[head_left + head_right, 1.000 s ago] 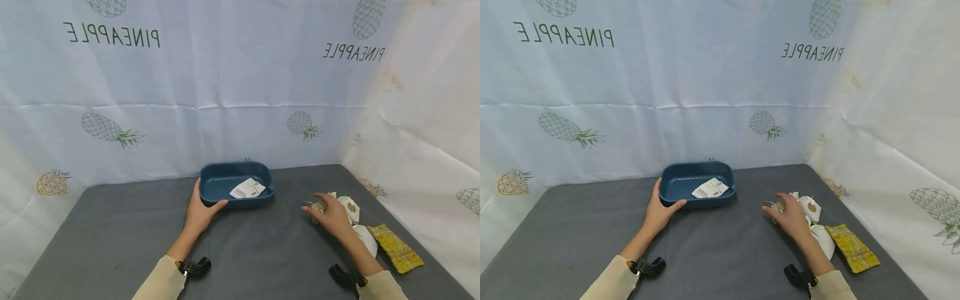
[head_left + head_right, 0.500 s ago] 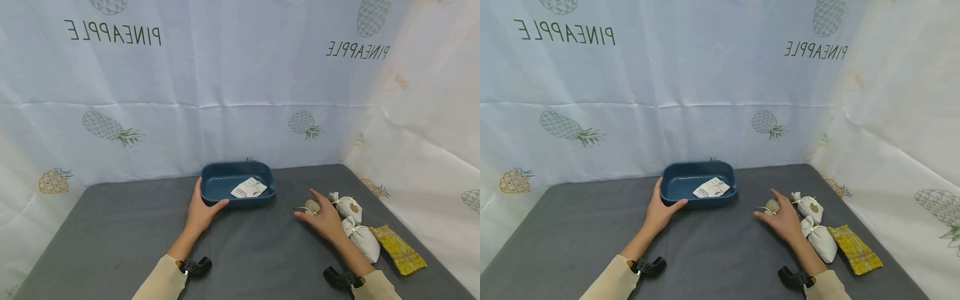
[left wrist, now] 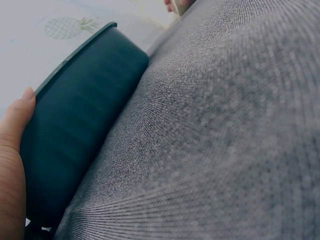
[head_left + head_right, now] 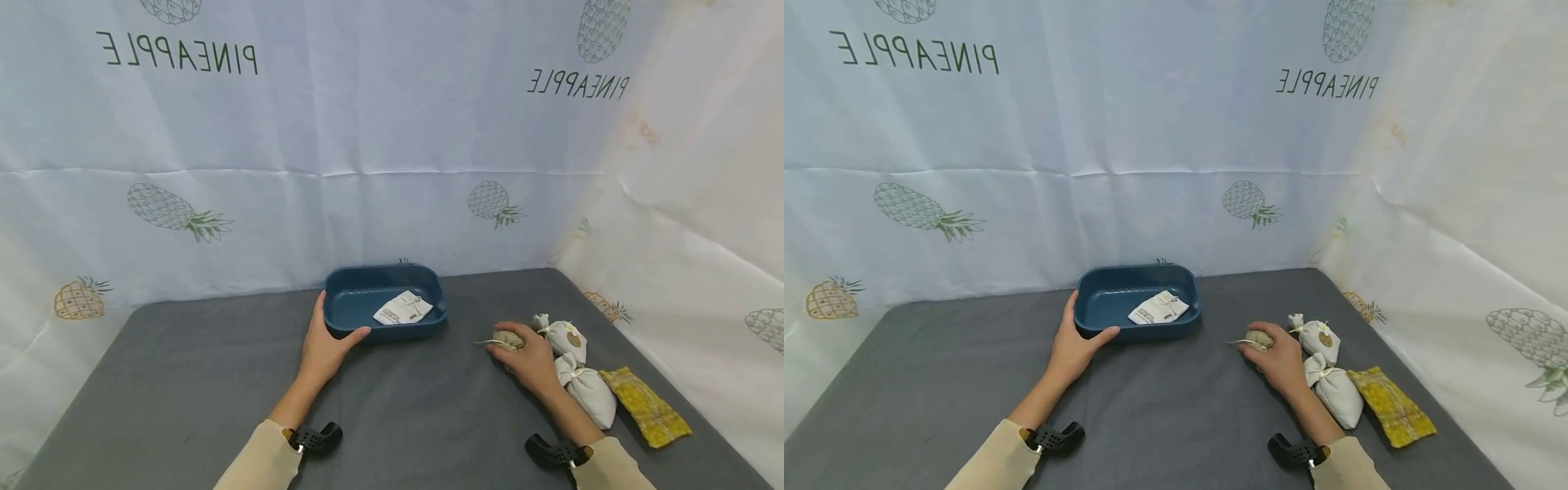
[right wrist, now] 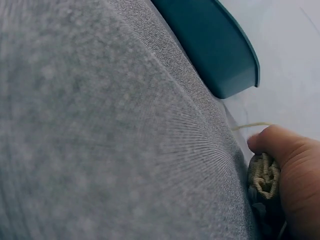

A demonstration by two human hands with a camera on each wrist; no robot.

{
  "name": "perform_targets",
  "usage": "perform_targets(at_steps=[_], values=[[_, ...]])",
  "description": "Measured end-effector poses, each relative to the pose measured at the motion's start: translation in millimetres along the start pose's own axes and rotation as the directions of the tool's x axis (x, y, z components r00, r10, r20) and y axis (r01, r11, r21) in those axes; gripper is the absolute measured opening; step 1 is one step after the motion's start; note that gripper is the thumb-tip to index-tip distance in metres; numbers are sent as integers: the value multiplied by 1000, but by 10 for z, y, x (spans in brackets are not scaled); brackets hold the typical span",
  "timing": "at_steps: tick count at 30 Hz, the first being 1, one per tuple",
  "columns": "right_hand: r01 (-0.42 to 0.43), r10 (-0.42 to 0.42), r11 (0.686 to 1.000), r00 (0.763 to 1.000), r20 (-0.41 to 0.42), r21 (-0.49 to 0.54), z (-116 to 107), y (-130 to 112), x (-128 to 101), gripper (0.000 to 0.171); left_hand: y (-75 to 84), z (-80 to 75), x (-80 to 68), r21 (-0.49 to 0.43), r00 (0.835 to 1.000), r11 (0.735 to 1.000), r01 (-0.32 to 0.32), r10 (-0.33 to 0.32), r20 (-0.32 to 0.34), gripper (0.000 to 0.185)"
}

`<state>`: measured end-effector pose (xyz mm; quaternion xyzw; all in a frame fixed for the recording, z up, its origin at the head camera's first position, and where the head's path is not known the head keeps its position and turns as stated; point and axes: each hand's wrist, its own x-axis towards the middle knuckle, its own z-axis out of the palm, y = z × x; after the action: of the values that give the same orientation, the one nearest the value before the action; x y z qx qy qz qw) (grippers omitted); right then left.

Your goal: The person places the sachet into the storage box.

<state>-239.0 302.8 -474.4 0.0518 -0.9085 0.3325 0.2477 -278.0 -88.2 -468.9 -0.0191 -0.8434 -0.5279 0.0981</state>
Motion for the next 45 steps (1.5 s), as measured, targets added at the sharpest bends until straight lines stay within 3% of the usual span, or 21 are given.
perform_targets(at_steps=[8,14,18,25,33,45], values=[[0,3,999,997,-79,44,-7,-52,26,33,-1,-18,-2,11,1000,1000,5,-4,-6,118],[91,-83,993,992,-96,78,-40,-138,90,35,9,-29,0,0,1000,1000,7,-7,-10,117],[105,-94,987,991,-93,118,-44,-246,136,34,-3,-37,-8,1,1000,1000,4,-4,-11,117],[99,-89,977,994,-65,189,-70,-534,288,32,-15,-18,-9,0,1000,1000,20,-20,-10,116],[111,-109,975,994,-17,194,-37,-886,567,31,13,-22,-16,2,1000,1000,17,-17,-20,116],[131,-151,951,987,50,280,244,-1264,981,30,37,-6,-15,3,999,1000,23,-23,-28,115]])
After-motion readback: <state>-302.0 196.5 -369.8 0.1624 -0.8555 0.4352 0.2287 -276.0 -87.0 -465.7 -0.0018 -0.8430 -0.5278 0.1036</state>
